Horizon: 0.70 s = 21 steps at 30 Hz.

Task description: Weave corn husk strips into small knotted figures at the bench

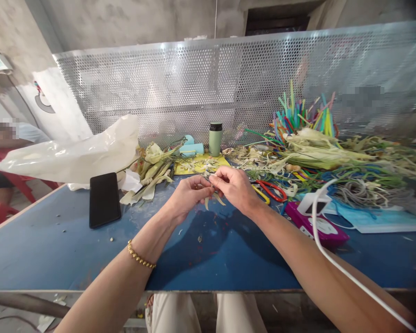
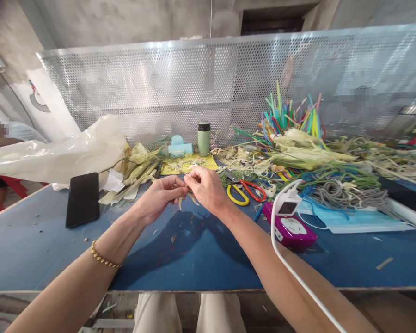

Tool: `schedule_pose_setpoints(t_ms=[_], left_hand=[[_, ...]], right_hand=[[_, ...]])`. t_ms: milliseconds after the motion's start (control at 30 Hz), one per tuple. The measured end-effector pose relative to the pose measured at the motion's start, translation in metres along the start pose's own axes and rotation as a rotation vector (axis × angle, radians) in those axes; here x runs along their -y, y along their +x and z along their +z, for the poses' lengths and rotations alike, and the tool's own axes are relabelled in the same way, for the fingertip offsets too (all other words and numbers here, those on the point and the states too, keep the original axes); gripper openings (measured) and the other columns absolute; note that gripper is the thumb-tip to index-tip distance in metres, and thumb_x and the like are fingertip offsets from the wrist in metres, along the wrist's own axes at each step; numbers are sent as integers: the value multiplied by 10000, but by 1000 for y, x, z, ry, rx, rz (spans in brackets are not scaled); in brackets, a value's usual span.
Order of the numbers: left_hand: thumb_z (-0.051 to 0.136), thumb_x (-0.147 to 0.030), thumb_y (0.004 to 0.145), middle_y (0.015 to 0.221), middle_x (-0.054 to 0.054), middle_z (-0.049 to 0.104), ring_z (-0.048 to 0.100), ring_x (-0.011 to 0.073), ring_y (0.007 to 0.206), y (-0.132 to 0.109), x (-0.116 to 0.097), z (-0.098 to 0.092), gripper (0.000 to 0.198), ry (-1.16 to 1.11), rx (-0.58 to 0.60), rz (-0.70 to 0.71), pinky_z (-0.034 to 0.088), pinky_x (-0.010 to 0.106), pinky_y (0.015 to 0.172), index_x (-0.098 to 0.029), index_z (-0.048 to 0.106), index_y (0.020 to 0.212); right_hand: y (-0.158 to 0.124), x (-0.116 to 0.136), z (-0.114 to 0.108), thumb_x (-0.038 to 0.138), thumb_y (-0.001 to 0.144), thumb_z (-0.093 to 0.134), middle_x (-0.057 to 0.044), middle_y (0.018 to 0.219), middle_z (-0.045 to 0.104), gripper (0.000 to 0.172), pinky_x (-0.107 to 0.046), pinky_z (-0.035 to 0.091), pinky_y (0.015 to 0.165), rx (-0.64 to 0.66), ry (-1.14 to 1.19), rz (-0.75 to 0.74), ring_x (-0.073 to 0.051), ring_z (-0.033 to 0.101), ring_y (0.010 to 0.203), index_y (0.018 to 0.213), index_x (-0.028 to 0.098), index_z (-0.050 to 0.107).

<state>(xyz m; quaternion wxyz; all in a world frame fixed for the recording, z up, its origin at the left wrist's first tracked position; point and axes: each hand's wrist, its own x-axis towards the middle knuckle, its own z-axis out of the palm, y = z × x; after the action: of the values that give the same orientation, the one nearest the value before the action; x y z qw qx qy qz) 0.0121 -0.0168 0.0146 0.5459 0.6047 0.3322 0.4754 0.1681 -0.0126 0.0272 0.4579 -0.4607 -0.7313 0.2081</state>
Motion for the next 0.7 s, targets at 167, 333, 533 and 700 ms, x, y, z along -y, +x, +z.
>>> schedule_pose_setpoints(t_ms=[167,333,533,700], left_hand=[[754,-223,667,592,-27,564,441,64,509,-1,-1,0,166,15,3,6,328,226,507,-140,611,667],[768,-290,685,610,-14,585,450,71,513,-1,-2,0,210,15,20,-6,326,232,512,-138,622,692],[749,-357,726,691,32,646,455,79,555,0,0,-1,253,14,-16,-4,314,238,547,-119,684,783],[764,-326,698,597,2,591,417,73,523,2,3,-1,230,3,-36,3,284,237,526,-126,651,703]], right_hand=[[0,0,0,317,847,572,19,504,536,259,-261,368,505,-20,20,33,-118,493,470,626,191,525],[1,-2,0,331,843,580,24,500,522,269,-255,351,480,-34,54,23,-106,458,454,623,189,519],[2,-5,3,349,856,574,13,533,552,272,-252,388,490,-48,142,-5,-112,494,476,645,194,503],[0,-4,5,345,858,574,14,529,550,275,-250,389,471,-23,110,6,-113,502,461,642,198,489]])
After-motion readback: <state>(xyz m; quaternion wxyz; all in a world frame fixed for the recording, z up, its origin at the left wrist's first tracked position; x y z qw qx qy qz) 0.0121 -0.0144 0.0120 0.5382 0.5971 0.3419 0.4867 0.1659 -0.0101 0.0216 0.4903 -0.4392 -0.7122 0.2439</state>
